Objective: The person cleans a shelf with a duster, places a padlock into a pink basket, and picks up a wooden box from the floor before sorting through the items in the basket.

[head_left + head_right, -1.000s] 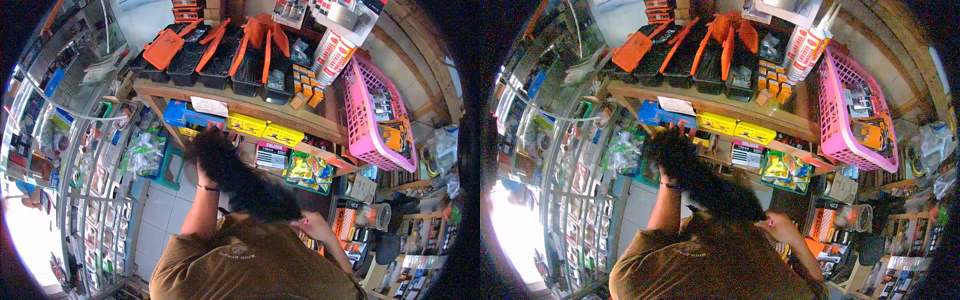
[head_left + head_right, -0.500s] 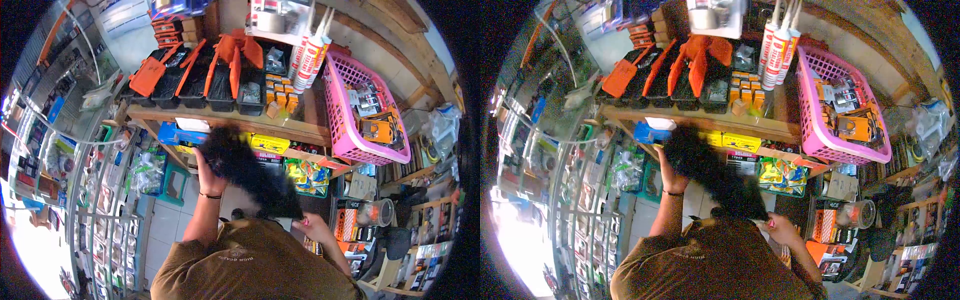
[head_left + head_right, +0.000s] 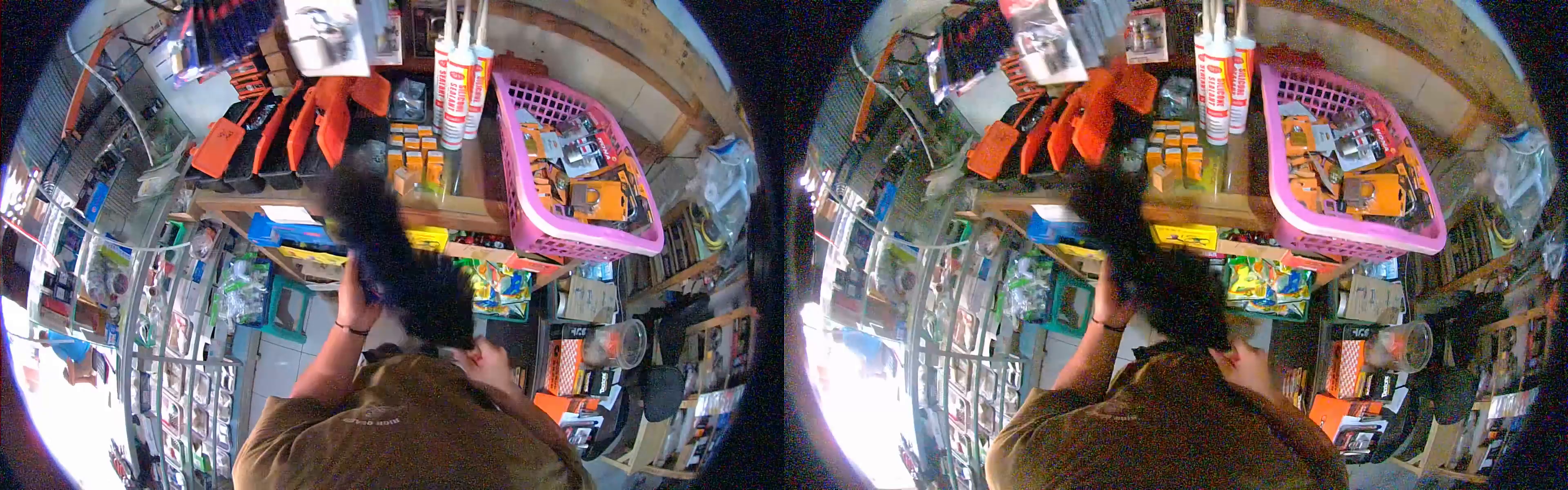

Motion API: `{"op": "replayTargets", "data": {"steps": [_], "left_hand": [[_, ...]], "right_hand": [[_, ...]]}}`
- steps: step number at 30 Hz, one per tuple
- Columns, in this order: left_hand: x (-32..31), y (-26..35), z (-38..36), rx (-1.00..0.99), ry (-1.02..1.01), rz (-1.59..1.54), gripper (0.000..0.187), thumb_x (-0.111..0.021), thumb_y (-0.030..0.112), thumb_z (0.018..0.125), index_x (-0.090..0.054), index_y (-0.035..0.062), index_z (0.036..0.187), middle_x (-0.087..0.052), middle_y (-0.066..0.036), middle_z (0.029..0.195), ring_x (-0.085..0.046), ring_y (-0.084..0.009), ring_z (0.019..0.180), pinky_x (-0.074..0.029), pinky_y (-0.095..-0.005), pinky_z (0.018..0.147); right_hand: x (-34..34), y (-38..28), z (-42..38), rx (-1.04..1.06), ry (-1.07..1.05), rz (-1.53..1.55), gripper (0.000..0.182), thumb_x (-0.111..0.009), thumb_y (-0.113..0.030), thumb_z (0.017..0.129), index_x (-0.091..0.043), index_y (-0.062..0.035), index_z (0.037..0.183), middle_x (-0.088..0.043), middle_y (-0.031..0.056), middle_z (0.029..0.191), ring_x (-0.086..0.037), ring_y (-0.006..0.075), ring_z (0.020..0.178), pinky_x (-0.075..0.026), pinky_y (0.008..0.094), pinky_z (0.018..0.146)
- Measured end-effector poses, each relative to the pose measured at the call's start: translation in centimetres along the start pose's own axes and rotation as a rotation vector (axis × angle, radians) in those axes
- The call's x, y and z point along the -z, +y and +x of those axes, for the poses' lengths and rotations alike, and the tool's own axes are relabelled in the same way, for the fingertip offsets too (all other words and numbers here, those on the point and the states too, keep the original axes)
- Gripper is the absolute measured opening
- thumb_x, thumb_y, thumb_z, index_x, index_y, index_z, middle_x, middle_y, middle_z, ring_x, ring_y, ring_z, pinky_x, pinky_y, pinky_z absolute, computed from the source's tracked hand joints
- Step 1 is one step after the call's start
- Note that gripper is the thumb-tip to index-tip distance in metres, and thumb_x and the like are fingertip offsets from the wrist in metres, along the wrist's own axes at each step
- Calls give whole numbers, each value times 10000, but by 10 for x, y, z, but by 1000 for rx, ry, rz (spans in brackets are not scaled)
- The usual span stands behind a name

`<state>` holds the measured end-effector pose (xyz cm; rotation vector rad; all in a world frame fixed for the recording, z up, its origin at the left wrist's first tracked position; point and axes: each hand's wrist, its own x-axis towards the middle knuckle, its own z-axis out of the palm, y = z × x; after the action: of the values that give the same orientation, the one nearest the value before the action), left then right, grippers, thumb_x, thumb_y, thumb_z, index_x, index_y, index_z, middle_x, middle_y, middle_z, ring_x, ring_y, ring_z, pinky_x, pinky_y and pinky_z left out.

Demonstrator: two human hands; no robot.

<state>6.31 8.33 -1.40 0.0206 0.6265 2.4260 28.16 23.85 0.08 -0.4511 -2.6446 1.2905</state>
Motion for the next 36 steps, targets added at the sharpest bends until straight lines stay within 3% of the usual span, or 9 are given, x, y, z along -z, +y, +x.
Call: {"op": "replayTargets", "data": {"steps": [4, 6, 14, 21, 24, 29, 31, 32, 36], "left_hand": [[-39, -36, -33, 49, 146, 127, 300, -413, 183, 890, -449, 88, 1172, -541, -46, 958, -528, -155, 878, -459, -305, 742], [-34, -49, -48, 60, 163, 190, 303, -414, 184, 893, -442, 93, 1180, -539, -45, 950, -527, -145, 880, -461, -303, 730], [-13, -60, -55, 83, 221, 366, 351, -443, 261, 888, -401, 108, 1202, -524, -21, 991, -555, -145, 830, -473, -284, 716], [24, -68, -54, 369, -17, -155, 413, -373, 352, 881, -403, 65, 1176, -529, -154, 918, -560, -248, 768, -496, -347, 582], [23, -44, -47, -2, -266, -84, 451, -392, 391, 860, -406, 87, 1193, -535, -152, 973, -554, -278, 828, -494, -396, 647], [-24, 17, -44, -240, 152, -26, 416, -388, 345, 874, -387, 125, 1227, -480, -74, 1185, -494, -252, 994, -404, -432, 861], [-20, 29, -38, -213, -284, -113, 408, -392, 349, 878, -413, 110, 1209, -472, -81, 1197, -491, -260, 1009, -393, -413, 886], [-22, 26, -33, -410, -95, -11, 418, -372, 362, 885, -428, 89, 1196, -481, -89, 1185, -500, -258, 1000, -402, -398, 876], [-25, 26, -29, -287, 105, -68, 462, -344, 398, 889, -418, 66, 1203, -501, -99, 1156, -514, -272, 979, -403, -384, 877]], "right_hand": [[-30, -4, 23, -108, 235, 179, 327, -671, -289, 722, -474, -42, 640, -463, 54, 478, -463, 183, 406, -362, 301, 405], [-33, -13, 31, -65, 240, 306, 206, -635, -156, 748, -538, 6, 831, -526, 9, 561, -463, 49, 492, -376, 228, 456], [-39, -16, 35, -77, 179, 366, 246, -663, -138, 712, -534, 15, 855, -582, 49, 691, -538, 88, 621, -434, 252, 568], [-51, -23, 41, 526, 215, 85, 333, -695, -160, 683, -493, -42, 921, -501, 115, 935, -529, 149, 523, -445, 301, 505], [-42, -48, 40, 409, 87, 375, 298, -691, -210, 708, -507, -14, 837, -533, 124, 756, -529, 210, 489, -427, 314, 470], [-8, -22, 14, 114, -236, 266, 314, -631, -293, 761, -488, -17, 718, -474, 76, 487, -488, 159, 472, -390, 298, 462], [9, -10, 12, -6, -416, 84, 333, -604, -311, 777, -464, -17, 707, -499, 82, 528, -476, 138, 476, -391, 300, 464], [13, -9, 11, -1, -421, 75, 333, -604, -311, 777, -464, -17, 707, -499, 82, 528, -476, 138, 476, -391, 300, 464], [21, -2, 4, -106, -509, 50, 354, -583, -349, 789, -470, -19, 736, -508, 68, 567, -470, 123, 499, -398, 293, 479]]}}
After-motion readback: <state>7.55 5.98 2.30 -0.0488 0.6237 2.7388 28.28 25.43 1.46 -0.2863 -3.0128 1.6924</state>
